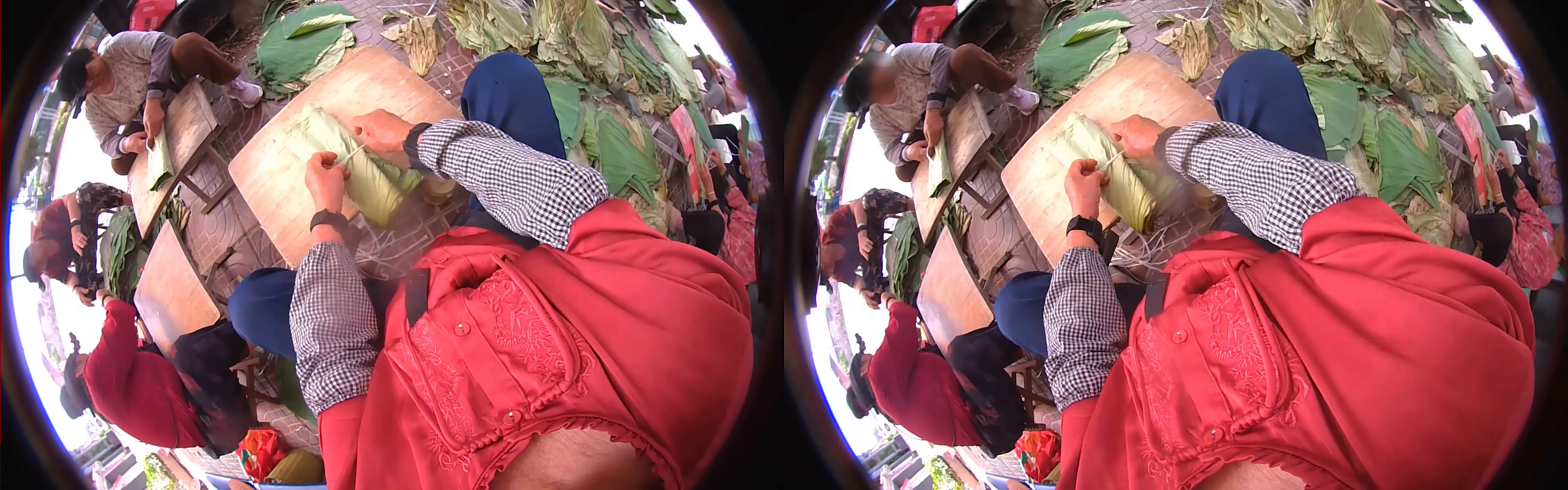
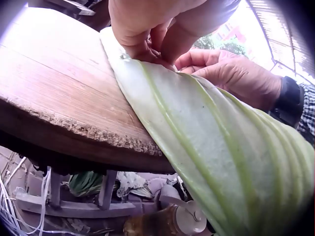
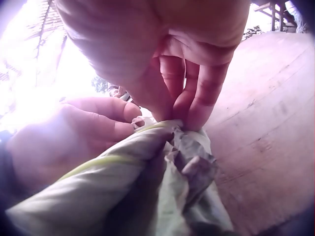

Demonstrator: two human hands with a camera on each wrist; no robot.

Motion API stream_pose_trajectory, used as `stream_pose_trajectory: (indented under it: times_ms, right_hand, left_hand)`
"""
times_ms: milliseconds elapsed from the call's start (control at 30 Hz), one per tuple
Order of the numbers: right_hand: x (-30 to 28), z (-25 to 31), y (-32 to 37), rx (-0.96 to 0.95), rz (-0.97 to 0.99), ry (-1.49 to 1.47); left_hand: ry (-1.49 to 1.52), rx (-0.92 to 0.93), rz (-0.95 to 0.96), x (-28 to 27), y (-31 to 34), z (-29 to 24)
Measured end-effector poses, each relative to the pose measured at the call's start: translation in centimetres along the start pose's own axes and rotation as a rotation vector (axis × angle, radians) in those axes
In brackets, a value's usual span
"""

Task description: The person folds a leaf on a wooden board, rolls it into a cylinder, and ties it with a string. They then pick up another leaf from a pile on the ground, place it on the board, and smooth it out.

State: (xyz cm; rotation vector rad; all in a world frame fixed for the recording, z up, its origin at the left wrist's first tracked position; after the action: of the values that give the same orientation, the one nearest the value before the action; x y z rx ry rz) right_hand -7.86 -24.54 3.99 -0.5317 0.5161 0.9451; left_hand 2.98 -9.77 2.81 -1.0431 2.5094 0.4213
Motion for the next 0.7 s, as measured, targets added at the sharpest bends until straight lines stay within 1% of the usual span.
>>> stream_pose_trajectory:
  times_ms: [67,167,233,267,333,367,467,500,600,700]
  right_hand:
    - [-0.4,-0.5,0.8,0.013,-0.023,0.041]
    - [-0.4,-1.8,1.2,0.088,-0.017,-0.018]
    - [-1.0,-1.6,1.4,0.0,-0.139,0.056]
    - [-1.2,-1.5,1.4,-0.043,-0.2,0.093]
    - [-1.9,-0.4,1.2,-0.001,-0.211,0.051]
    - [-2.1,0.3,1.1,0.023,-0.217,0.026]
    - [-0.6,1.3,0.2,0.031,-0.01,-0.192]
    - [-0.3,1.8,0.2,0.115,0.04,-0.228]
    - [0.3,1.7,-0.1,0.139,0.023,-0.129]
    - [0.8,1.4,0.0,0.026,0.051,-0.118]
  left_hand:
    - [-0.014,-0.007,-0.001,0.2,-0.2,0.1]
    - [-0.087,0.015,0.008,0.3,-0.6,0.5]
    - [-0.191,0.059,0.043,-0.1,-0.5,-0.2]
    - [-0.268,0.099,-0.012,-0.4,-0.4,-0.5]
    - [-0.426,0.176,-0.118,-1.5,0.9,-3.3]
    - [-0.434,0.159,-0.141,-1.8,1.1,-3.5]
    - [-0.579,0.31,-0.198,-1.3,2.6,-4.3]
    - [-0.583,0.309,-0.182,-0.7,2.5,-3.7]
    - [-0.641,0.332,-0.2,0.8,3.6,-2.7]
    - [-0.639,0.324,-0.221,1.0,3.6,-2.4]
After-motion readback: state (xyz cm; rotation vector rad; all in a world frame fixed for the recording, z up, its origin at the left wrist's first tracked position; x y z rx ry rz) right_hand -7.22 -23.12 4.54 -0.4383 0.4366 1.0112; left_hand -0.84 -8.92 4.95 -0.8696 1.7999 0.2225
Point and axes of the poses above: each hand's wrist, its own y-axis away from the middle knuckle, its own x-axis out of the palm, z = x × y, the point moved 3 cm from there along -y, towards the middle knuckle, and after that the axes turned 7 degrees about -y, right-handed, at the moved point
